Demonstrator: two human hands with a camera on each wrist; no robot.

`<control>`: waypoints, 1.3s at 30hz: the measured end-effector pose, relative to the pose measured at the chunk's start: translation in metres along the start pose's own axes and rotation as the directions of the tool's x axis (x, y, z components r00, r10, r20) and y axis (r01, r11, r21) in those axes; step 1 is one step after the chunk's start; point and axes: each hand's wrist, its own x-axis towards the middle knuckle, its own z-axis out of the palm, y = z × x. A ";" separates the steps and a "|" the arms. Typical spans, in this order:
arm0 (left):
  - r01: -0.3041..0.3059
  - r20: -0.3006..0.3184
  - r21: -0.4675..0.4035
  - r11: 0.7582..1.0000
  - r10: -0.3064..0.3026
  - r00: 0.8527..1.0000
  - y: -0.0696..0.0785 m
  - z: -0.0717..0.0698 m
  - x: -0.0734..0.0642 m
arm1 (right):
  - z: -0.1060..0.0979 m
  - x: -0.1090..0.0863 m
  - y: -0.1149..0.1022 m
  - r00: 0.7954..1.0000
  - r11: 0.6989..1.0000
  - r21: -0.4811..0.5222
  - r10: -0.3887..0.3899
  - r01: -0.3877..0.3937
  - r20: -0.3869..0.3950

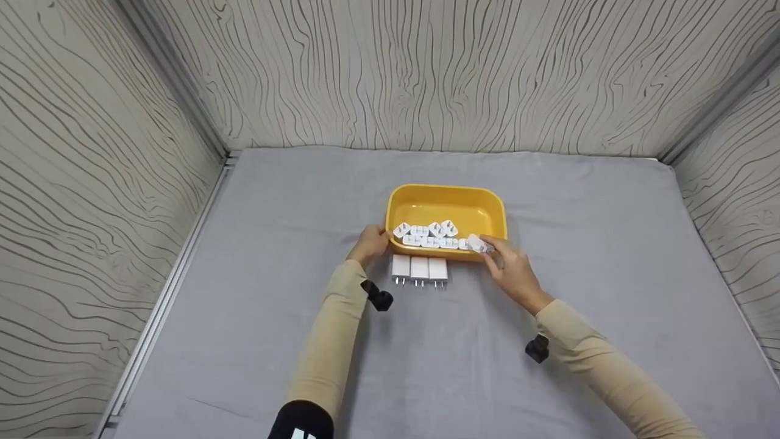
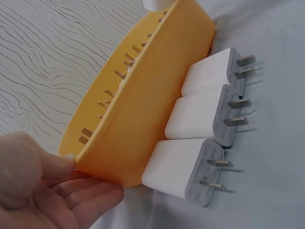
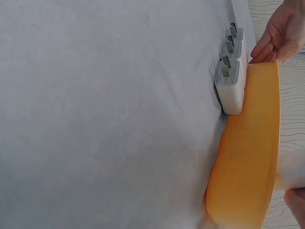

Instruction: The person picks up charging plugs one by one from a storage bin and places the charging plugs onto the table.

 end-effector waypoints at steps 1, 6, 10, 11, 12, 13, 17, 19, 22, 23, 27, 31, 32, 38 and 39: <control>0.003 0.001 -0.007 1.000 -0.003 1.000 0.003 -0.001 -0.004 | 0.000 0.000 0.000 1.000 1.000 0.002 -0.005 0.005 -0.002; -0.010 0.011 -0.034 0.999 0.010 1.000 0.008 -0.002 -0.012 | 0.002 -0.002 -0.003 1.000 1.000 0.017 -0.024 0.024 -0.006; -0.005 0.012 -0.058 0.998 0.005 1.000 0.006 -0.002 -0.012 | 0.002 -0.003 -0.004 0.999 0.999 0.012 -0.037 0.037 0.002; -0.004 0.012 -0.065 0.998 0.005 1.000 0.006 -0.002 -0.012 | 0.002 -0.004 -0.004 0.999 0.999 0.008 -0.043 0.043 0.001; -0.003 0.013 -0.070 0.998 0.004 1.000 0.006 -0.002 -0.012 | 0.002 -0.004 -0.004 0.999 0.999 0.006 -0.049 0.049 0.000; -0.003 0.013 -0.072 0.997 0.004 1.000 0.006 -0.001 -0.012 | 0.002 -0.005 -0.004 0.998 0.998 0.006 -0.058 0.058 -0.005; 0.002 0.013 -0.073 0.997 -0.001 1.000 0.005 -0.001 -0.012 | 0.001 -0.008 -0.006 0.994 0.994 0.013 -0.105 0.105 -0.027; 0.006 0.010 -0.069 0.998 -0.006 1.000 0.005 -0.002 -0.012 | 0.002 -0.010 -0.006 0.990 0.991 0.008 -0.134 0.134 -0.037; -0.001 0.011 -0.076 0.997 0.002 1.000 0.004 -0.002 -0.012 | 0.003 -0.013 -0.006 0.983 0.984 -0.009 -0.179 0.179 -0.046; -0.009 0.013 -0.080 0.997 0.010 1.000 0.004 -0.002 -0.012 | 0.003 -0.014 -0.006 0.979 0.980 -0.012 -0.197 0.196 -0.049; -0.034 0.013 -0.072 0.997 0.035 0.999 0.003 -0.002 -0.011 | 0.008 -0.018 -0.005 0.967 0.968 -0.004 -0.249 0.249 -0.045; -0.030 0.012 -0.059 0.998 0.031 0.999 0.003 -0.002 -0.011 | 0.012 -0.021 -0.005 0.962 0.963 0.006 -0.270 0.270 -0.024; -0.033 0.010 -0.055 0.998 0.034 0.999 0.003 -0.002 -0.011 | 0.013 -0.022 -0.005 0.961 0.961 0.003 -0.276 0.276 -0.019; -0.046 -0.001 -0.021 0.999 0.046 0.999 0.003 -0.002 -0.011 | 0.018 -0.026 -0.003 0.955 0.955 -0.023 -0.296 0.296 0.010; -0.044 -0.001 -0.021 0.999 0.044 0.999 0.003 -0.002 -0.011 | 0.019 -0.027 -0.003 0.954 0.953 -0.028 -0.300 0.300 0.016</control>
